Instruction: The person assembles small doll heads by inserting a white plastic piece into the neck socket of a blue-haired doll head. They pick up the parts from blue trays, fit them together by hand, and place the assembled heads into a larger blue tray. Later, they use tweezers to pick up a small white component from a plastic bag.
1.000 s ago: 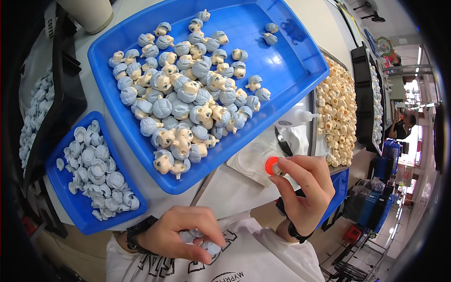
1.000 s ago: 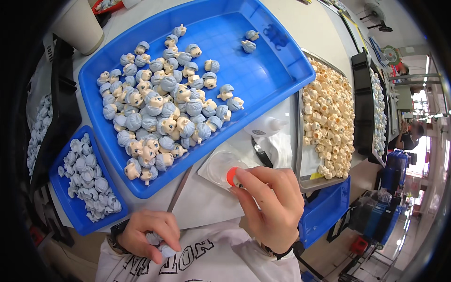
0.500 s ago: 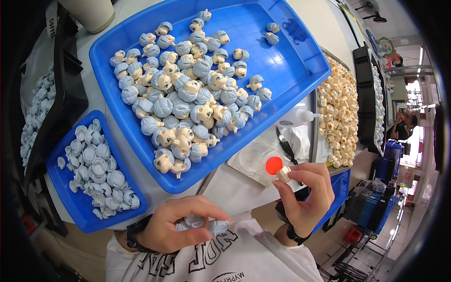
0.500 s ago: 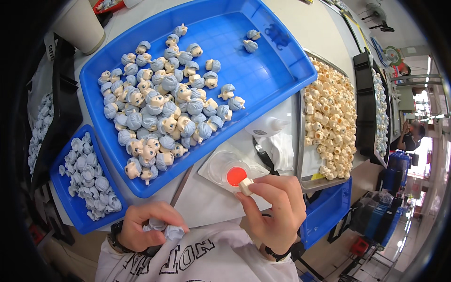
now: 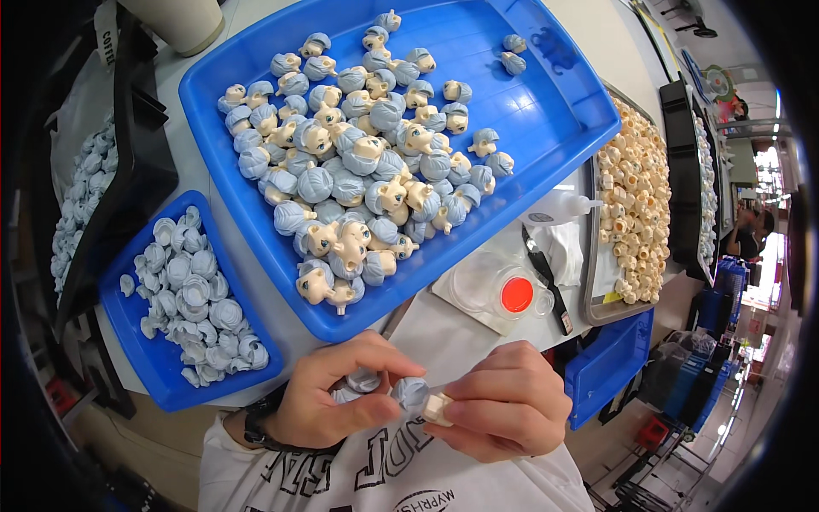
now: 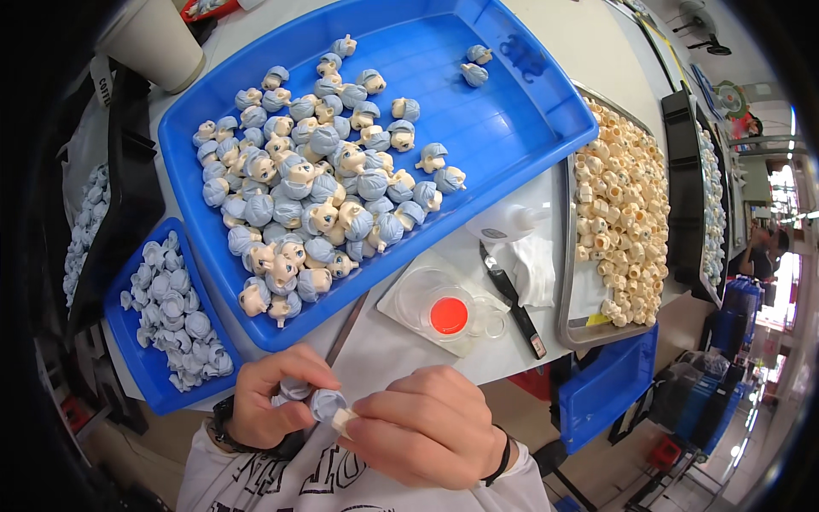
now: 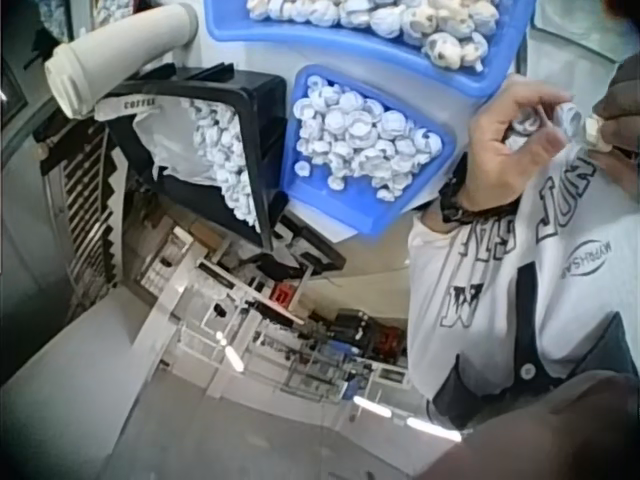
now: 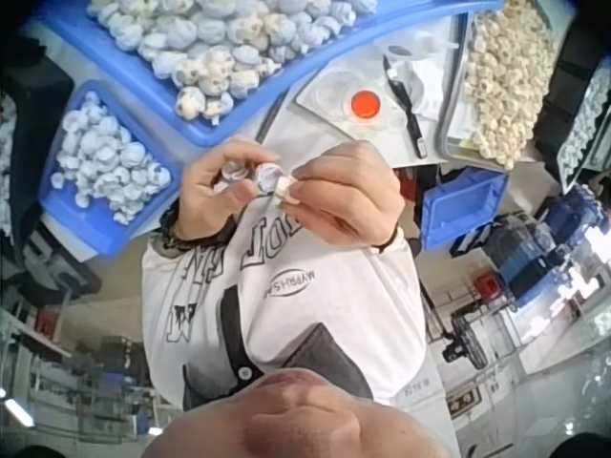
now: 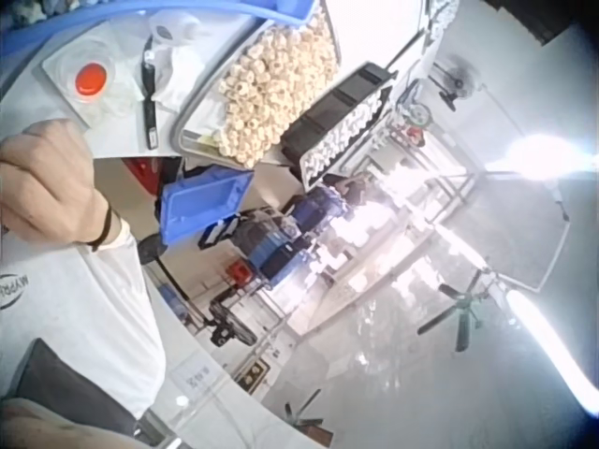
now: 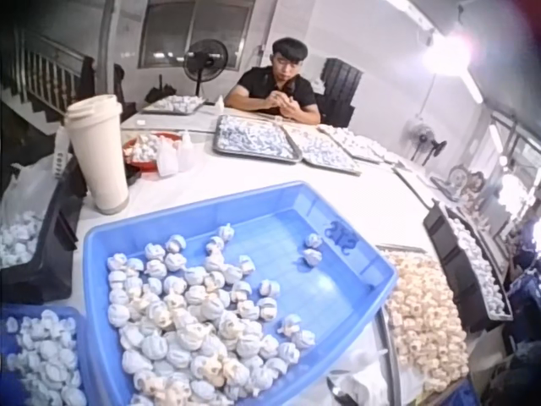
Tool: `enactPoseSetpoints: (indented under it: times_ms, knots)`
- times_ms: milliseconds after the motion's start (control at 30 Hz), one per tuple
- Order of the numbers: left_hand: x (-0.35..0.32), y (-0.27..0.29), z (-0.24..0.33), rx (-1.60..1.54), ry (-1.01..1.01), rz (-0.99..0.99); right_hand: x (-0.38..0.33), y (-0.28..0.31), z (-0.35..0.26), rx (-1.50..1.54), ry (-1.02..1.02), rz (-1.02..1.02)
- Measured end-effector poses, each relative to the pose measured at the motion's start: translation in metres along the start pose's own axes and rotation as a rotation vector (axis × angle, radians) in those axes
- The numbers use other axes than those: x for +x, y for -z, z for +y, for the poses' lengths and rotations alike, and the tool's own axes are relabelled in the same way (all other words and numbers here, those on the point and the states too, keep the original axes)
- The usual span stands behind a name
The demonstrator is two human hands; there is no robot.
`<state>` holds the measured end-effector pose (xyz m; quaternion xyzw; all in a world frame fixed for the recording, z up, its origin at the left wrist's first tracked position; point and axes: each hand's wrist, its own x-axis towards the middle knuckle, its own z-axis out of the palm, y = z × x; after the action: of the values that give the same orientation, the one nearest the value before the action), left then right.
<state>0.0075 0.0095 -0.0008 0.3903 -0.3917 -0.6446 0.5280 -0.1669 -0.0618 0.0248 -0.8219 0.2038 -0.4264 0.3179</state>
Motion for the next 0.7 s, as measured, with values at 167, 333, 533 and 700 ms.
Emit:
enactPoseSetpoints:
  times_ms: [167, 333, 533, 700]
  knots:
    - [-0.001, 0.000, 0.000, -0.008, 0.062, 0.007, 0.001, 0.002, 0.002, -0.014, -0.031, -0.110]
    - [-0.004, -0.002, 0.001, -0.019, 0.129, -0.025, 0.004, 0.005, 0.004, -0.025, -0.001, -0.213]
    - [-0.011, 0.000, 0.001, -0.203, 0.134, -0.105, 0.003, -0.010, -0.003, -0.082, -0.023, -0.152]
    - [-0.013, 0.002, -0.005, -0.170, -0.031, -0.235, -0.002, -0.022, -0.009, -0.075, 0.013, -0.152]
